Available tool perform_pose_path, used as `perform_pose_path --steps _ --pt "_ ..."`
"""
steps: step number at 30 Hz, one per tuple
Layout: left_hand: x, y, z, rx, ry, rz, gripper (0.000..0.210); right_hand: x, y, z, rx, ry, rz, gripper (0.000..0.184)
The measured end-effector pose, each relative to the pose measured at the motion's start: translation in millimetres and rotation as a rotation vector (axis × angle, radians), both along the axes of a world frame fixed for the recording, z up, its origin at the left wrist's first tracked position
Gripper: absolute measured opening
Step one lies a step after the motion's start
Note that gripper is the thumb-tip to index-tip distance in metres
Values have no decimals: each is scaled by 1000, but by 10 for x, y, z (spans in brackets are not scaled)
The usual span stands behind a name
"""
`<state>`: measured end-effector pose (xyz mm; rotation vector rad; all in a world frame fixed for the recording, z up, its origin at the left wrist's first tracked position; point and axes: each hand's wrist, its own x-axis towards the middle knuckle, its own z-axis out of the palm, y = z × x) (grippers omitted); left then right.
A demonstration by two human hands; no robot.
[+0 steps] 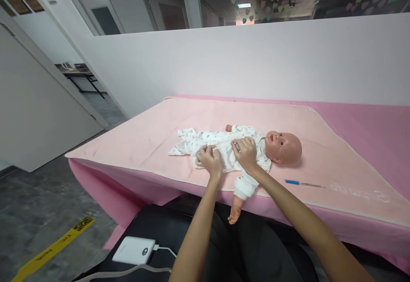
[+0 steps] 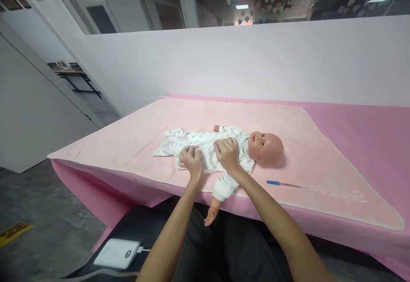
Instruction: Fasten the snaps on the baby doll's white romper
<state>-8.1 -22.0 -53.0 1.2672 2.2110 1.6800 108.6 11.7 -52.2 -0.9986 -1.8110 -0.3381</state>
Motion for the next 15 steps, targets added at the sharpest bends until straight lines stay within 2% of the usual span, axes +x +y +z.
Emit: perform_pose_path --steps 5,11,15 --pt "10 -24 32 4 -39 -9 13 14 -12 -8 -4 59 -43 17" --pt "29 -47 47 30 -82 -3 15 45 -46 4 -34 99 -21 15" --pt "10 -98 15 92 -135 -82 19 38 -55 21 -20 121 -97 18"
